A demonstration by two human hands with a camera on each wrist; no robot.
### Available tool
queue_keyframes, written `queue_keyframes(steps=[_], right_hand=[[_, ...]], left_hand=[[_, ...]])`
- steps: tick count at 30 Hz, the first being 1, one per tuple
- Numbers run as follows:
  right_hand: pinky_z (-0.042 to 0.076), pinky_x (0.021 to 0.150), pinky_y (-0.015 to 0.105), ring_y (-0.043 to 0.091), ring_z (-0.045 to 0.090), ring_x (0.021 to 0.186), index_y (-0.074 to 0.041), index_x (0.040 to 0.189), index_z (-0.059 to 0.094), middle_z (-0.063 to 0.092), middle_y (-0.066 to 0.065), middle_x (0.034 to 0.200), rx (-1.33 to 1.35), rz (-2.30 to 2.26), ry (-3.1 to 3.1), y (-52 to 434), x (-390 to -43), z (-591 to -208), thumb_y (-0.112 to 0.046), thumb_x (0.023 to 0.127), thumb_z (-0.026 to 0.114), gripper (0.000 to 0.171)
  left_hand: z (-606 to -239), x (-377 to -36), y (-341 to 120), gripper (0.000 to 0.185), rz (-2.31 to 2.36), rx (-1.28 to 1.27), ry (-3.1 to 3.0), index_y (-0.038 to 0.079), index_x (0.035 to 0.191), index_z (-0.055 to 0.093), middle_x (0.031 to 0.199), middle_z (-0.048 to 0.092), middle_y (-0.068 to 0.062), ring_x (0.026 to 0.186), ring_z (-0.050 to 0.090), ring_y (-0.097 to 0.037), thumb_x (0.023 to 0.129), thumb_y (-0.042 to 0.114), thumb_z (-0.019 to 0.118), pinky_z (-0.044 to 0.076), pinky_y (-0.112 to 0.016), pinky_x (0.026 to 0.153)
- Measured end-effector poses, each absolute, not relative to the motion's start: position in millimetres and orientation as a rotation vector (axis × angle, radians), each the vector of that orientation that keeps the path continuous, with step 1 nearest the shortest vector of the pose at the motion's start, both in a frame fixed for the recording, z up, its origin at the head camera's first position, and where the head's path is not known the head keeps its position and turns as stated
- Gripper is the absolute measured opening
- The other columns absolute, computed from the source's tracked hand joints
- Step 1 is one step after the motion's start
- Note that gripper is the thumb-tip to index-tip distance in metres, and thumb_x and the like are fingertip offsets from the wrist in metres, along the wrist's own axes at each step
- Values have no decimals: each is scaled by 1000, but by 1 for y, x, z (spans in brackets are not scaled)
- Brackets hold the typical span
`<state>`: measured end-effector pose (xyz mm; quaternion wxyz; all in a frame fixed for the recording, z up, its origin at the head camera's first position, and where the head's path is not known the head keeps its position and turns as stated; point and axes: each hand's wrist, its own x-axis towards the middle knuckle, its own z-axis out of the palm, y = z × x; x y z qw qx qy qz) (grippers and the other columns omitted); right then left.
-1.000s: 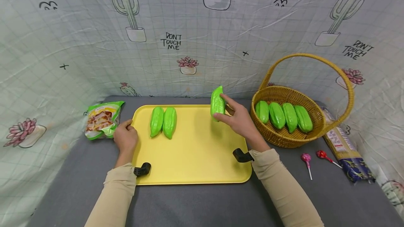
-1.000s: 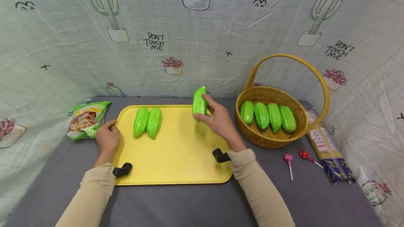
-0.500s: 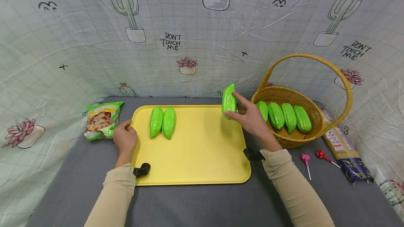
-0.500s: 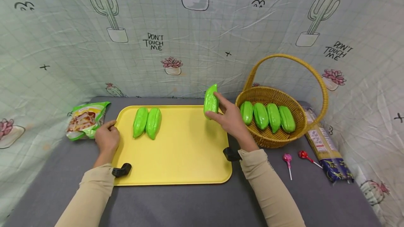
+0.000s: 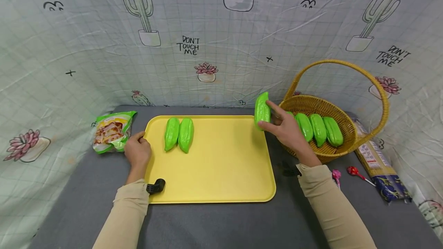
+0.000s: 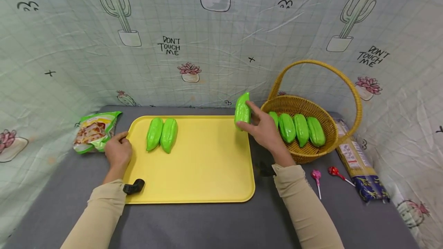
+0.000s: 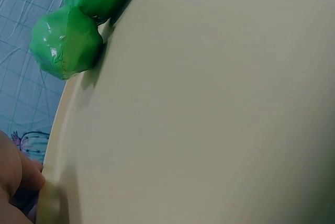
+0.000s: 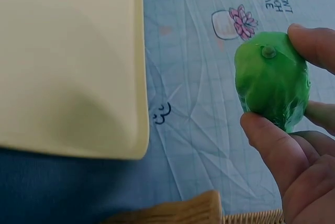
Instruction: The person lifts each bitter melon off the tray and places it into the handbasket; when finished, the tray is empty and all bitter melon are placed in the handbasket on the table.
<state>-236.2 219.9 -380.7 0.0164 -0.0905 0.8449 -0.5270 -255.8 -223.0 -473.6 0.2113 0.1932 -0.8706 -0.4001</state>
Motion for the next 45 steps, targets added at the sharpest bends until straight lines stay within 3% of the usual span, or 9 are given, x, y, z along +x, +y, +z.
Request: queue_keyframes(steps=[11,17,21,24,27,29,32,36,45], right_hand=[[45,112,53,41,34,151,-23,165,19,16,14,171,-226,-1580,2659,241,-232,-377,-28,98,69,83],[45,112,52,40,33,152,-23,165,19,16,11,172,-209,-1591,2660,251,-231,-379,-30,99,68,83],[54,103,30,38,34,151,-25,165,19,18,8,172,-198,-1597,2663,258,-230,-380,-32,99,68,83],[52,92,11,38,34,151,-27,165,17,18,8,172,-177,-1592,2654,263,-228,-379,-33,98,68,84],[50,86,6,39,32,152,-27,166,15,16,9,172,-147,-1609,2621,268,-226,-378,-33,98,68,86],[52,86,8,39,32,152,-27,166,14,16,9,172,-117,-1596,2620,271,-225,-378,-35,98,68,87],[57,99,27,41,31,152,-26,166,13,14,9,172,-97,-1570,2635,278,-224,-378,-35,99,67,87],[42,114,52,42,26,154,-26,166,11,9,8,173,-78,-1553,2653,289,-223,-379,-34,100,66,87],[37,117,63,47,24,153,-29,166,10,7,8,173,-10,-1504,2691,307,-219,-381,-41,98,67,89]], left_hand=[[-475,-257,-224,40,-1120,533,-2421,-6,129,68,131,65,-29,123,59,-49,102,2,39,44,-60,110],[-475,-257,-224,41,-1121,541,-2428,-6,129,68,131,65,-30,123,58,-49,101,1,38,44,-60,110],[-475,-257,-224,41,-1120,540,-2426,-6,128,68,131,65,-30,123,58,-49,101,0,38,44,-60,109],[-475,-257,-225,40,-1119,540,-2425,-6,128,68,131,65,-30,123,58,-49,101,0,39,45,-60,109],[-474,-257,-225,41,-1121,538,-2426,-6,128,68,131,65,-30,124,58,-49,101,0,39,44,-60,109],[-473,-257,-224,41,-1124,540,-2424,-6,128,68,131,64,-30,124,58,-48,101,0,39,44,-60,110],[-473,-257,-223,41,-1125,540,-2423,-6,128,68,132,64,-30,125,58,-48,101,0,38,44,-60,110],[-473,-257,-221,41,-1127,538,-2426,-6,128,68,132,64,-30,124,58,-48,101,0,38,44,-60,110],[-475,-258,-223,40,-1116,543,-2413,-6,128,68,131,65,-30,123,58,-48,101,0,39,44,-60,110]])
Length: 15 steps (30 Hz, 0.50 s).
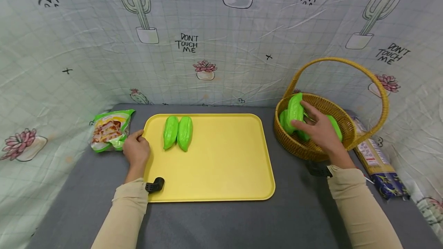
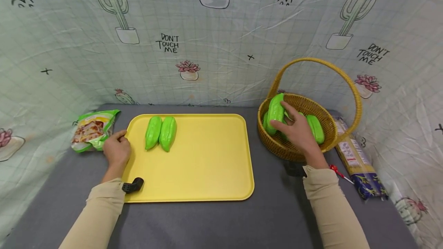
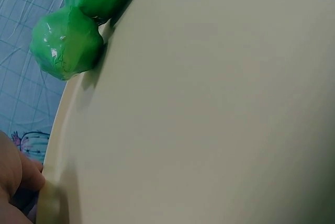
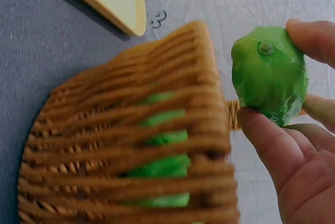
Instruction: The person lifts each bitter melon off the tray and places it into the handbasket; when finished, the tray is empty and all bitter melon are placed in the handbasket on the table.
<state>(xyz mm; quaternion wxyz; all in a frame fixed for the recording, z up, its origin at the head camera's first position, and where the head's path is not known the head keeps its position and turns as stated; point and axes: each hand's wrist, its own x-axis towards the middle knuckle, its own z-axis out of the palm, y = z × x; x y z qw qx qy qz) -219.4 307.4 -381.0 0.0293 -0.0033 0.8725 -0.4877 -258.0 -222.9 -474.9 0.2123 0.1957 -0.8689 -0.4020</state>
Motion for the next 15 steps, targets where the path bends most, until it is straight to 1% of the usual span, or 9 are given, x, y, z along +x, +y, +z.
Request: queue_keyframes(steps=[6,15], right_hand=[[36,116,64,47,24,153,-29,166,10,8,9,173,36,-1468,2717,319,-217,-378,-47,97,66,90],[36,114,66,50,27,150,-27,166,9,8,10,172,62,-1406,2737,338,-215,-381,-45,98,65,90]], left_hand=[[-475,-258,-224,40,-1132,557,-2423,-5,129,68,133,64,-29,125,58,-48,102,1,39,44,-60,110],[-475,-259,-224,40,-1130,565,-2425,-5,129,68,133,64,-29,125,58,-47,102,1,39,44,-59,110]])
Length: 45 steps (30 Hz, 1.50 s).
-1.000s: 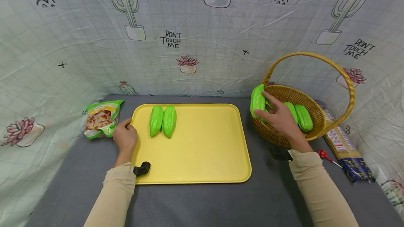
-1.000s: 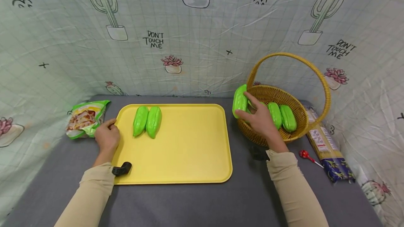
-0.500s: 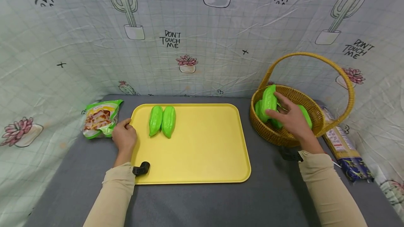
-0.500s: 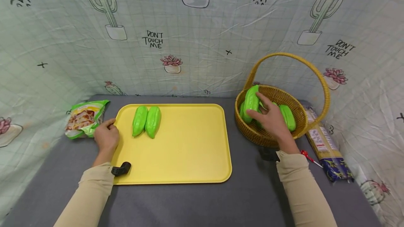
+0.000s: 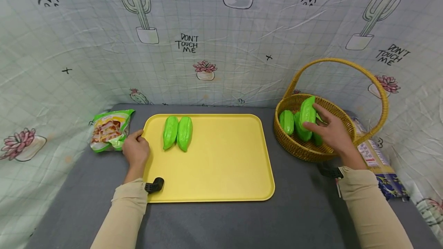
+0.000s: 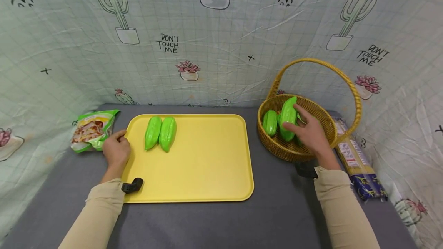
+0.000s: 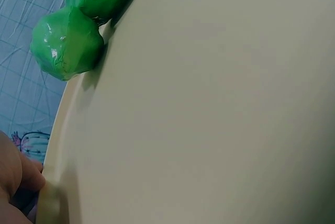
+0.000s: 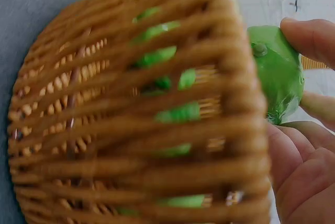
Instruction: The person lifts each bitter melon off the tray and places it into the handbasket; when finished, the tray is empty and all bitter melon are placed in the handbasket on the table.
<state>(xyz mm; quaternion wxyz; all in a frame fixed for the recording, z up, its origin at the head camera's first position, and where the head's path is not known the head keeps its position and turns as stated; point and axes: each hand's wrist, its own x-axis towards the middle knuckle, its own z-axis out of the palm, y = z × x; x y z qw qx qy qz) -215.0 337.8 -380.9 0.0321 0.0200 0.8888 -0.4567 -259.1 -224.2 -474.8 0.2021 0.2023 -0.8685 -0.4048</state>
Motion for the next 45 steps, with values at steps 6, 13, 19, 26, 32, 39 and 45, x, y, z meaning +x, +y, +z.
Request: queue_keyframes(steps=[6,13,19,26,32,39,45], right_hand=[[35,113,68,53,26,150,-24,166,8,7,12,172,75,-1374,2767,348,-215,-384,-45,98,65,91],[32,115,69,54,23,150,-19,166,8,4,14,172,142,-1356,2789,356,-217,-384,-46,98,66,94],[33,113,71,55,21,150,-15,166,7,2,20,171,157,-1287,2809,360,-219,-385,-44,100,63,91],[32,111,75,62,18,147,-11,166,7,7,31,168,181,-1166,2840,364,-223,-384,-38,102,60,87],[35,108,75,64,23,143,-9,165,6,14,39,163,211,-1095,2838,365,-225,-384,-33,104,57,84],[47,95,67,62,37,134,-4,164,4,19,43,159,206,-1044,2847,364,-225,-385,-22,104,53,80],[47,91,63,62,35,135,-3,164,1,15,43,161,207,-1032,2831,363,-224,-385,-20,104,50,78]], left_hand=[[-475,-259,-225,40,-1123,567,-2428,-5,128,68,132,64,-29,125,58,-47,102,1,39,44,-59,110],[-475,-259,-225,40,-1129,564,-2428,-5,129,68,133,64,-29,126,58,-47,102,2,39,45,-59,110],[-474,-259,-225,41,-1135,544,-2424,-6,129,68,132,64,-30,125,58,-48,102,1,38,45,-60,109],[-474,-258,-224,41,-1141,548,-2432,-5,130,67,133,64,-30,126,57,-47,102,1,37,45,-59,110],[-473,-258,-223,41,-1136,546,-2431,-6,129,67,132,64,-30,125,57,-47,102,1,38,45,-59,110],[-473,-258,-224,41,-1137,543,-2426,-6,129,67,132,64,-30,125,58,-47,102,1,38,45,-59,110],[-473,-258,-224,41,-1123,546,-2429,-6,129,68,131,64,-30,125,58,-47,102,1,38,45,-59,110]])
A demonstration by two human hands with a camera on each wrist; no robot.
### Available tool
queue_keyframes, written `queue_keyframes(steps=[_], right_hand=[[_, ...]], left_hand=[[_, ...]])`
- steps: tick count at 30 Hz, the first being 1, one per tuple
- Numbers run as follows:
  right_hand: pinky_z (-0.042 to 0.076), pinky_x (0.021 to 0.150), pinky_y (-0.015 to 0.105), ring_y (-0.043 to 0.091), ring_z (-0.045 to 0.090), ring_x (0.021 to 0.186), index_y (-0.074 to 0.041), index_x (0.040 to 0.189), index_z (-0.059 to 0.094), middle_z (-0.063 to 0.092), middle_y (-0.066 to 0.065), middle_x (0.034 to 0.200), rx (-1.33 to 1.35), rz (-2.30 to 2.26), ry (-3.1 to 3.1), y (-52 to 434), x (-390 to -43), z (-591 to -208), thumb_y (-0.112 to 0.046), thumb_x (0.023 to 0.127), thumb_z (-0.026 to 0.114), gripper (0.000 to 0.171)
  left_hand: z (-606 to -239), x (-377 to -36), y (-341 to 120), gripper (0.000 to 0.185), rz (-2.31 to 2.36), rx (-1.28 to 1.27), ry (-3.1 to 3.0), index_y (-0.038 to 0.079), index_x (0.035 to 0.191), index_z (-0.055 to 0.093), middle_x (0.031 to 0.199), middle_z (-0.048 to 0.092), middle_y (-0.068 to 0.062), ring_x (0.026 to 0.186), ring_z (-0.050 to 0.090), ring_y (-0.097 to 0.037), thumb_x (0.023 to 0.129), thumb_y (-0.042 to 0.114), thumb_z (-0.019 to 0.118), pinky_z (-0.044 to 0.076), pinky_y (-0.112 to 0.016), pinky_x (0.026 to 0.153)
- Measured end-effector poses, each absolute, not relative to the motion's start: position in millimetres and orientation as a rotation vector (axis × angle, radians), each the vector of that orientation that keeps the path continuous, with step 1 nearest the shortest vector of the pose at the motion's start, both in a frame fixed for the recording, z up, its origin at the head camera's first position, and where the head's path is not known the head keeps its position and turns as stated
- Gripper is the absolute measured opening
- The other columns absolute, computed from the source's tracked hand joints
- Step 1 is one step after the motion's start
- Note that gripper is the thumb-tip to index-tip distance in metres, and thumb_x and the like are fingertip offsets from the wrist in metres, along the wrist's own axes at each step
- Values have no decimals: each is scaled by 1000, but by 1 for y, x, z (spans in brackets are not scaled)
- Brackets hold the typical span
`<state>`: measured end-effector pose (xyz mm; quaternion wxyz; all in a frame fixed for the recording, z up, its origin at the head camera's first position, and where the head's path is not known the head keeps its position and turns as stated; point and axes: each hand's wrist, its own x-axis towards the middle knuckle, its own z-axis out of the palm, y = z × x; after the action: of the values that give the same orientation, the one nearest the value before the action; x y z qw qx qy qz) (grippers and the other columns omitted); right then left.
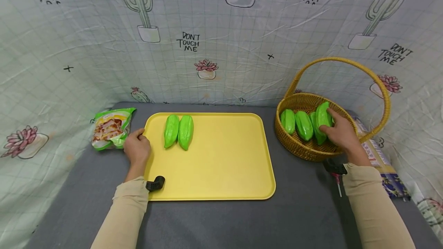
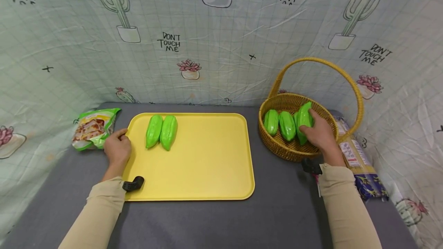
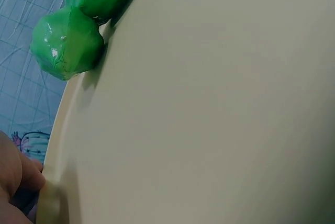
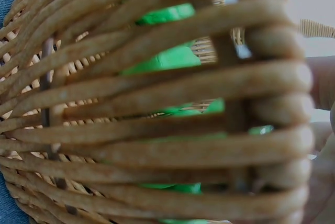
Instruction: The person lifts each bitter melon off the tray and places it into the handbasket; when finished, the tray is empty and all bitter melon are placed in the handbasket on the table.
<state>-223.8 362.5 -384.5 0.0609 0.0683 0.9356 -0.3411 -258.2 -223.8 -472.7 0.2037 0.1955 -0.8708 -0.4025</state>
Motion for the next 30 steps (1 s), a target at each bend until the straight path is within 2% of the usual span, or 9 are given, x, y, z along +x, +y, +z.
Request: queue_keyframes(steps=[7,10,13,19,22,26,30], right_hand=[[45,86,58,60,39,131,0,163,2,16,44,159,181,-1011,2849,364,-223,-386,-19,105,48,77],[41,82,55,60,36,133,-1,163,0,11,42,162,170,-1029,2842,365,-222,-386,-19,105,46,76],[37,81,55,62,27,141,-3,164,-1,5,39,164,157,-1069,2833,365,-222,-386,-18,105,45,76],[36,83,59,65,20,143,-6,165,-2,3,36,166,121,-1092,2858,365,-221,-385,-15,105,44,76],[36,94,69,65,17,145,-4,165,1,7,36,166,104,-1102,2913,363,-221,-385,-13,105,43,74],[27,106,78,61,14,149,-5,165,5,8,31,168,75,-1152,2966,361,-220,-384,-14,106,42,70],[28,107,78,59,16,150,-12,166,9,12,26,170,71,-1183,2993,354,-220,-380,-18,107,43,68]], left_hand=[[-475,-258,-225,41,-1144,546,-2447,-5,132,66,134,63,-29,126,57,-47,103,1,36,44,-60,110],[-476,-258,-225,42,-1152,551,-2455,-4,133,66,135,62,-29,126,56,-47,104,2,36,44,-60,111],[-476,-258,-225,42,-1153,551,-2456,-4,133,65,135,62,-29,127,56,-47,104,2,36,44,-60,111],[-475,-257,-224,41,-1154,543,-2453,-5,133,65,135,62,-30,126,57,-47,104,2,36,44,-60,110],[-474,-256,-224,42,-1158,546,-2453,-4,133,65,136,62,-29,127,56,-47,104,2,36,44,-60,110],[-474,-256,-223,41,-1152,557,-2446,-4,133,65,136,62,-29,127,56,-47,104,2,36,44,-60,111],[-474,-257,-223,41,-1142,563,-2443,-4,132,66,135,63,-29,126,57,-47,104,2,37,44,-60,111]])
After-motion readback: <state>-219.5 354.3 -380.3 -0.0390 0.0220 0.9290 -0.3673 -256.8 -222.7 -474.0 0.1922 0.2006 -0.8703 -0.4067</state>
